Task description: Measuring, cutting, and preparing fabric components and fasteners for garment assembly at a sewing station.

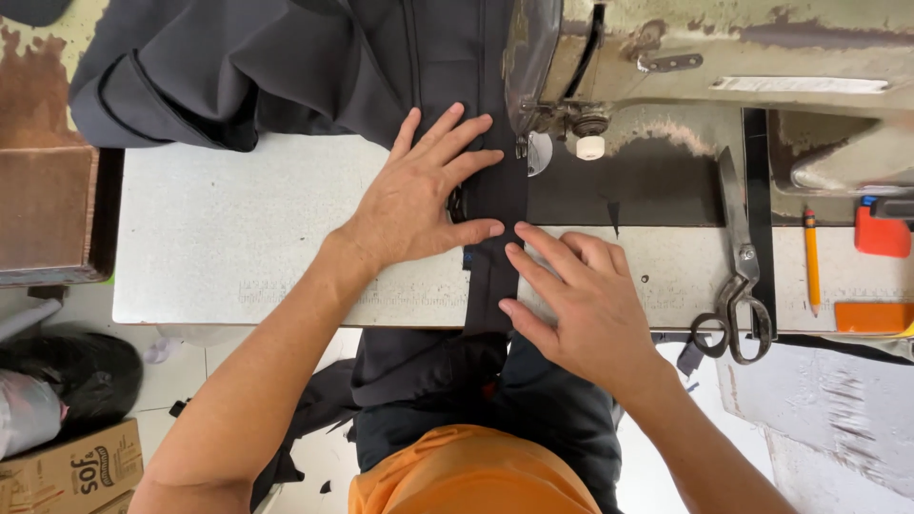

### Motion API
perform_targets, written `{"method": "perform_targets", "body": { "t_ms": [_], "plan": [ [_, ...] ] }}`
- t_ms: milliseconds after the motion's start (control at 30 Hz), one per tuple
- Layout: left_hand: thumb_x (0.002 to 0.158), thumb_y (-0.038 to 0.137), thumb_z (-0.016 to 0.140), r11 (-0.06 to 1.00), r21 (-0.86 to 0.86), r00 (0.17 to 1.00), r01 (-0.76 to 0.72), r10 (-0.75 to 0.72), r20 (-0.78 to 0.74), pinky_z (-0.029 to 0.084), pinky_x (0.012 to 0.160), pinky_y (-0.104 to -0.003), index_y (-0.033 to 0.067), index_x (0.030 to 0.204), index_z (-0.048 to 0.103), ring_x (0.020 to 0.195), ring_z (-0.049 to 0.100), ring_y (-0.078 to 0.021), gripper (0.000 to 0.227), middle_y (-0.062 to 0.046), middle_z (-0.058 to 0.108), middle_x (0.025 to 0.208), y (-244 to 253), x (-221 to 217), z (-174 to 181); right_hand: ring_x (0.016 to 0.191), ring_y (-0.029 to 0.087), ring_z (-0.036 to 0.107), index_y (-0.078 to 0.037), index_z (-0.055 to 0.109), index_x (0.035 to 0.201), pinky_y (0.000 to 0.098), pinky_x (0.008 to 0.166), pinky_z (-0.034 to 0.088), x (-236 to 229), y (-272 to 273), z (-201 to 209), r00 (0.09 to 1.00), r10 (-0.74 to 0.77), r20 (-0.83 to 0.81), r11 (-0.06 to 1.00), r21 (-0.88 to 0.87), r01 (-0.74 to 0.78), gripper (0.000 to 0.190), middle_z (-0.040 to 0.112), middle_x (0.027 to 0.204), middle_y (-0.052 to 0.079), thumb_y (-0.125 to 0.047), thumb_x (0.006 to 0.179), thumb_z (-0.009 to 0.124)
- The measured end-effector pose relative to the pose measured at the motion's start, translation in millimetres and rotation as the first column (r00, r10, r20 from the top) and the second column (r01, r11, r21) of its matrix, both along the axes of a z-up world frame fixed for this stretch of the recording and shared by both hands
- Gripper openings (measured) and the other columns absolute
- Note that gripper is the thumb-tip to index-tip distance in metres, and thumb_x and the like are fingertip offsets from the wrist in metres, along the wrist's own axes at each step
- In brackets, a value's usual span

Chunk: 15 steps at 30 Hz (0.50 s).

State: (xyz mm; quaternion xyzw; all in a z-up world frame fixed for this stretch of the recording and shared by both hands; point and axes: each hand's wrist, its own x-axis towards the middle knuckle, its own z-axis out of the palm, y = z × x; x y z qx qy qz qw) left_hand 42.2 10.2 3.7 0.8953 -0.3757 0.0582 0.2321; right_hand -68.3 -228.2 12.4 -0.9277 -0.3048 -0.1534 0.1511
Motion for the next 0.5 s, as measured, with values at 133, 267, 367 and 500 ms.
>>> {"method": "perform_targets", "body": {
  "t_ms": [133, 267, 367, 500],
  "plan": [
    [0.096, 0.060, 0.066, 1.000, 0.009, 1.000, 0.014, -0.014, 0.003, 0.011, 0.123, -0.068, 0.0108, 0.146, 0.056, 0.155, 0.024, -0.0392, 0.071, -0.011, 0.037, 0.164, 0.0, -3.6, -1.3, 0.108, 0.028, 0.055, -0.013, 0.070, 0.128, 0.0447, 0.092, 0.046, -4.0, -1.7, -3.6, 1.000, 0.005, 0.012, 1.000, 0.026, -0.006, 0.043, 0.062, 0.143, 0.003, -0.043, 0.098, 0.066],
    [0.096, 0.062, 0.065, 1.000, 0.014, 1.000, 0.012, -0.012, 0.016, 0.011, 0.123, -0.067, 0.0106, 0.146, 0.056, 0.155, 0.025, -0.0395, 0.072, -0.011, 0.037, 0.164, -0.2, -3.7, -0.5, 0.111, 0.029, 0.055, -0.012, 0.070, 0.127, 0.0463, 0.092, 0.046, -3.9, -3.9, -6.0, 1.000, 0.022, -0.003, 0.997, 0.079, -0.022, 0.042, 0.061, 0.143, 0.005, -0.041, 0.098, 0.067],
    [0.096, 0.062, 0.065, 1.000, 0.020, 1.000, 0.009, -0.010, 0.012, 0.010, 0.124, -0.066, 0.0096, 0.147, 0.055, 0.155, 0.024, -0.0387, 0.074, -0.012, 0.036, 0.164, -0.6, -4.1, -0.3, 0.114, 0.030, 0.054, -0.011, 0.069, 0.129, 0.0478, 0.095, 0.046, -4.6, -6.3, -8.7, 0.999, 0.030, -0.018, 0.996, 0.080, -0.028, 0.043, 0.059, 0.145, 0.005, -0.041, 0.098, 0.067],
    [0.094, 0.064, 0.066, 1.000, 0.024, 1.000, 0.008, -0.009, 0.029, 0.011, 0.123, -0.067, 0.0091, 0.147, 0.055, 0.155, 0.025, -0.0386, 0.077, -0.012, 0.037, 0.164, -0.8, -4.0, -0.8, 0.115, 0.030, 0.054, -0.011, 0.069, 0.128, 0.0473, 0.098, 0.045, -5.0, -7.6, -9.1, 0.999, 0.034, -0.022, 0.995, 0.097, -0.032, 0.043, 0.059, 0.145, 0.005, -0.040, 0.098, 0.067]
  ]
}}
